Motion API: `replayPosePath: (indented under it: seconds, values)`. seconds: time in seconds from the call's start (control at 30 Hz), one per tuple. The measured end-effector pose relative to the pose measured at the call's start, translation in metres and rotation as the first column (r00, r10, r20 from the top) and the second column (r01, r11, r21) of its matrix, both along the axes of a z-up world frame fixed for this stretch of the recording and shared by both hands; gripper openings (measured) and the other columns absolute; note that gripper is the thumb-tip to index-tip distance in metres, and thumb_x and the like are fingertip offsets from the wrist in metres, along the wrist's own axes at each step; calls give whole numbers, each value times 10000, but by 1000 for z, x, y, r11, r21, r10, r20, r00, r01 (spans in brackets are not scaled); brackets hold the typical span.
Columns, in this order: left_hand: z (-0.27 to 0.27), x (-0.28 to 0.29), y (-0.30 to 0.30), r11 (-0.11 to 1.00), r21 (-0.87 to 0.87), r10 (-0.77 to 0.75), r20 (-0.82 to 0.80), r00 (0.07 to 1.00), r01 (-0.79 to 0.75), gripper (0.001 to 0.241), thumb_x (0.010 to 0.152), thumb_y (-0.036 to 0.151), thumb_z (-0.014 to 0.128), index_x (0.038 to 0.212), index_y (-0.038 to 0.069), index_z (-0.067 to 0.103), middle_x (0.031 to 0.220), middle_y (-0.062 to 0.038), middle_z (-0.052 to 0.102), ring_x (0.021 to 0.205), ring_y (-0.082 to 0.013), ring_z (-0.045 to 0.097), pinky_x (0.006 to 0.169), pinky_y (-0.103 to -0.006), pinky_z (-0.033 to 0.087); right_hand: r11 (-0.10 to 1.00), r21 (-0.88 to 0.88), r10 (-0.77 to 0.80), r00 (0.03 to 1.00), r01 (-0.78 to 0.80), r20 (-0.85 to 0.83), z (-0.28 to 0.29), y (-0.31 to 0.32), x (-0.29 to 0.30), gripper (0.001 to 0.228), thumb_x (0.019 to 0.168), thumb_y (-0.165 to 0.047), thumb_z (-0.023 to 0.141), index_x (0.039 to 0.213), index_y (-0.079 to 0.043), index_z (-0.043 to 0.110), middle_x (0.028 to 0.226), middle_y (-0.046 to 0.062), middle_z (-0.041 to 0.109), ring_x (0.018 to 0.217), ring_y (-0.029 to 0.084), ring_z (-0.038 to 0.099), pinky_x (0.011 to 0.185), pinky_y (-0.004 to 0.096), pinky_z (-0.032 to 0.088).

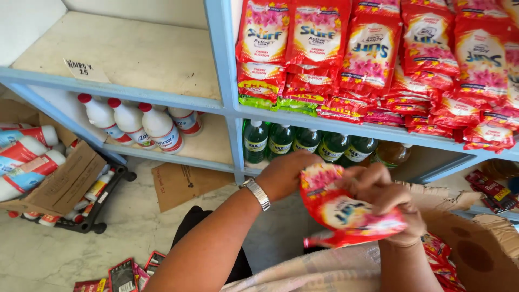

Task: Organizing and stocking laundry detergent sachets on grocery store shelves.

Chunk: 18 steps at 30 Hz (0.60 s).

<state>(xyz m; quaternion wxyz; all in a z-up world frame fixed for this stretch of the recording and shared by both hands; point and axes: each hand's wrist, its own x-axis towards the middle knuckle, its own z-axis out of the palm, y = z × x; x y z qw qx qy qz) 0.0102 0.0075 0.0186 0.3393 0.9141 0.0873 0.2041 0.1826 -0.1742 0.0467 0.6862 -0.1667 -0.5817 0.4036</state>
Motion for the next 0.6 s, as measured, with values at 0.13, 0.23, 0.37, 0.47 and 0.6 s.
replayPosePath:
  seconds: [0.13, 0.23, 0.37, 0.47, 0.6]
  values:
    - [19, -7, 9, 998, -57, 41, 253, 967, -27, 326, 903, 85, 656, 1226, 130, 644, 1154, -117, 663, 1114, -320, 674, 904, -383, 545, 945, 22, -304, 849, 327, 432, 15, 3, -14, 125, 941, -141, 766, 1040, -180, 701, 1300, 145, 521, 1459, 382, 394, 1174, 564, 374]
    - [26, -10, 11, 988, -143, 112, 371, 922, -63, 348, 866, 65, 731, 1197, 95, 628, 1128, -112, 681, 1092, -297, 693, 943, -373, 549, 925, -267, -207, 946, 272, 250, -1, 10, -17, 536, 829, -103, 777, 1325, -93, 573, 1447, 120, 489, 1380, 282, 477, 1169, 455, 391]
    - [27, -12, 0, 992, -124, 51, 383, 923, -3, 363, 876, 28, 714, 1222, 96, 627, 1163, -106, 671, 1111, -288, 694, 960, -364, 554, 829, -546, -177, 983, 120, -52, -68, 25, 3, 526, 886, -91, 787, 1361, -76, 562, 1223, 112, 654, 1150, 234, 626, 1003, 416, 497]
    - [36, -12, -11, 999, 43, -23, 275, 961, 12, 380, 840, 51, 737, 1204, 120, 651, 1168, -84, 663, 1092, -298, 688, 910, -379, 563, 731, -672, -135, 990, 119, 29, -94, 30, 8, 392, 896, -93, 767, 1253, 19, 647, 1138, 94, 735, 1060, 190, 672, 972, 385, 526]
    - [37, -17, -7, 990, 134, 14, 239, 971, -47, 423, 781, 93, 749, 1193, 144, 669, 1158, -65, 658, 1044, -296, 692, 835, -400, 579, 637, -767, 24, 992, 83, 127, -77, 30, -5, 376, 881, -83, 778, 1221, 55, 696, 1099, 91, 774, 1002, 170, 696, 953, 361, 552]
